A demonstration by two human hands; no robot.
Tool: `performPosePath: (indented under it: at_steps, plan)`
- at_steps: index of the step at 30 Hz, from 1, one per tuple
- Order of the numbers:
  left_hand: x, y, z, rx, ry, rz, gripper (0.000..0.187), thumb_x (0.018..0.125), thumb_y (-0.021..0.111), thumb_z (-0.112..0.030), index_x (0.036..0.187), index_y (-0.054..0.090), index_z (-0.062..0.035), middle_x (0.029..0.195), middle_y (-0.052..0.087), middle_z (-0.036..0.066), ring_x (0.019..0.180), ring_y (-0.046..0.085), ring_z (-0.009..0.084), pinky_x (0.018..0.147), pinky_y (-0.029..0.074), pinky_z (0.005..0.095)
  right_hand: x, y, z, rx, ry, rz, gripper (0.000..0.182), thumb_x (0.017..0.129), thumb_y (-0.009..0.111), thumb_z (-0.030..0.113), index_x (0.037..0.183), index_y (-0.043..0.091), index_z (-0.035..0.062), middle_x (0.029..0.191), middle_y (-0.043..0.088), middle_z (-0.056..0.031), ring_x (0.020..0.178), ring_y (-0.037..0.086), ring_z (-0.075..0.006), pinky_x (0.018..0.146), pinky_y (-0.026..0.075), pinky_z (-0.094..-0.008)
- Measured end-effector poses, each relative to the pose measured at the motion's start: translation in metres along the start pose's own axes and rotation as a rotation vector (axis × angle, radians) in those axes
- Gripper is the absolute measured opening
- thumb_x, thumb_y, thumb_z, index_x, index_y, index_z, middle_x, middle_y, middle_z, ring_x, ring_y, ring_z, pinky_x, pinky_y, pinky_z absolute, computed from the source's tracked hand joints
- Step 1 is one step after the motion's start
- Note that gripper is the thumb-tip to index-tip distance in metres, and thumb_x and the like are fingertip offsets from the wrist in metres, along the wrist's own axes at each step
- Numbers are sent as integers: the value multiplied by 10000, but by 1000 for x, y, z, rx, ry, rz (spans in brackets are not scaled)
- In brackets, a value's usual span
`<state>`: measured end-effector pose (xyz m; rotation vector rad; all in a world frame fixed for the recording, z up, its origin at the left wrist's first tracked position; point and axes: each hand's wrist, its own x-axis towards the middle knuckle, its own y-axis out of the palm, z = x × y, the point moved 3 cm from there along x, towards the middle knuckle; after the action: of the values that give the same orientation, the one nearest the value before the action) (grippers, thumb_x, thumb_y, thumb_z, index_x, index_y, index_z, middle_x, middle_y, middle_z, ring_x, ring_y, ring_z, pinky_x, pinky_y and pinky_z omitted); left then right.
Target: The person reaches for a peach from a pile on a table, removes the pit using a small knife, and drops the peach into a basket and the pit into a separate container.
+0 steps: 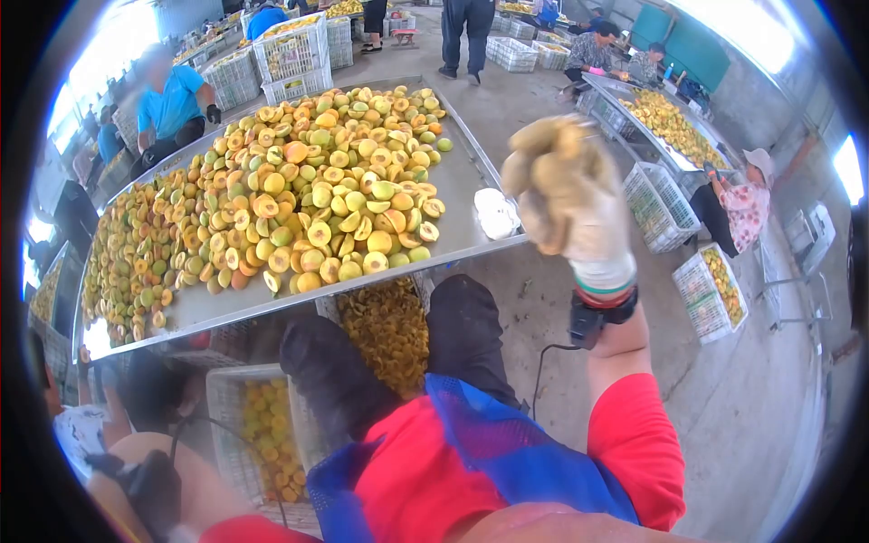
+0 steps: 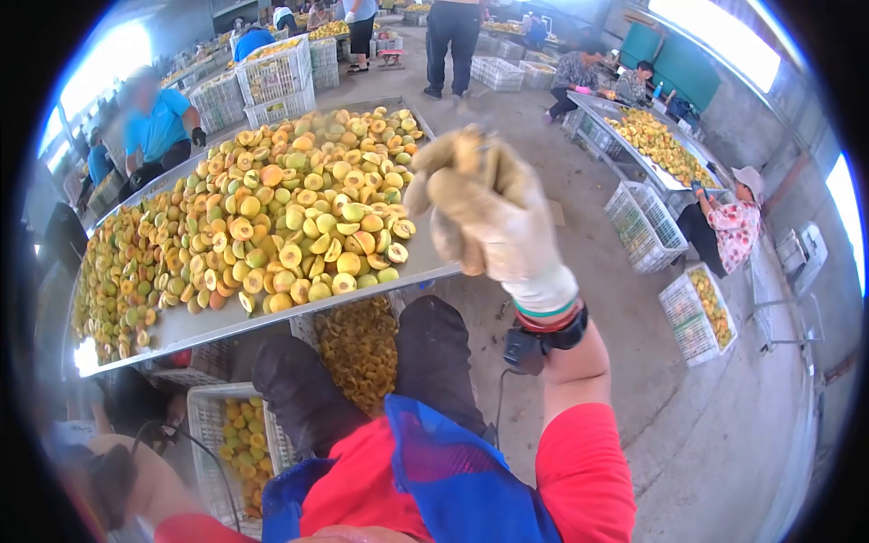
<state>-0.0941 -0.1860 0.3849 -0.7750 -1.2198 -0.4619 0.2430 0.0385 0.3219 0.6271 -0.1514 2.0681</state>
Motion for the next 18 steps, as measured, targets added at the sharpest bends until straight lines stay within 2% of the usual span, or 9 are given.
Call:
performPosePath:
  at_steps: [1, 2, 4, 5, 6, 11, 14, 18]
  plan:
    - [1, 3, -4, -13, 22, -5, 515, 1020, 480, -292, 1374, 499, 82, 1347, 584, 219, 1266, 560, 302, 1110, 403, 411, -2, 0, 13, 30, -105, 54, 247, 996, 596, 178, 1127, 576, -30, 880, 701, -173, 449, 517, -79, 366, 390, -218]
    - [5, 5, -7, -24, 38, -13, 514, 1020, 482, -292, 1374, 500, 79, 1347, 584, 218, 1267, 559, 301, 1112, 401, 411, -6, 3, 27, 36, -211, -31, 339, 1002, 585, 286, 1156, 579, -16, 855, 679, -151, 410, 465, -66, 344, 360, -211]
    - [7, 8, -12, -41, 63, -20, 512, 1018, 484, -293, 1374, 500, 75, 1348, 584, 214, 1268, 557, 299, 1114, 398, 412, -12, 4, 55, 204, -241, 58, 389, 1018, 541, 363, 1165, 589, 6, 842, 653, -121, 407, 441, -68, 354, 363, -226]
    - [8, 10, -14, -51, 73, -29, 511, 1018, 485, -294, 1374, 501, 72, 1348, 583, 213, 1269, 556, 298, 1115, 396, 412, -18, -11, 76, 369, -166, 234, 350, 1028, 508, 331, 1145, 596, 13, 855, 648, -112, 443, 468, -82, 387, 395, -247]
    - [10, 12, -17, -61, 85, -33, 510, 1017, 487, -294, 1374, 501, 70, 1348, 583, 211, 1270, 554, 297, 1117, 394, 412, -25, -21, 91, 428, -185, 283, 344, 1026, 507, 329, 1139, 594, 15, 852, 645, -110, 447, 468, -83, 390, 396, -248]
    - [19, 19, -23, -91, 115, -64, 506, 1014, 493, -297, 1374, 502, 58, 1350, 582, 203, 1275, 549, 292, 1123, 386, 413, -42, -81, 101, 326, -409, -7, 316, 1020, 505, 314, 1113, 584, 23, 841, 629, -98, 465, 471, -86, 406, 400, -252]
    - [20, 19, -31, -83, 136, -82, 503, 1012, 497, -298, 1374, 503, 51, 1351, 582, 198, 1278, 546, 289, 1127, 381, 413, -49, -127, 86, 248, -434, -186, 298, 1016, 503, 305, 1097, 579, 28, 833, 620, -92, 476, 472, -87, 415, 402, -255]
    - [17, 18, -45, -67, 162, -106, 500, 1010, 502, -300, 1375, 505, 42, 1352, 581, 192, 1282, 542, 285, 1132, 375, 414, -66, -154, 75, 207, -431, -284, 276, 1011, 501, 293, 1077, 571, 35, 824, 608, -82, 490, 474, -90, 427, 405, -259]
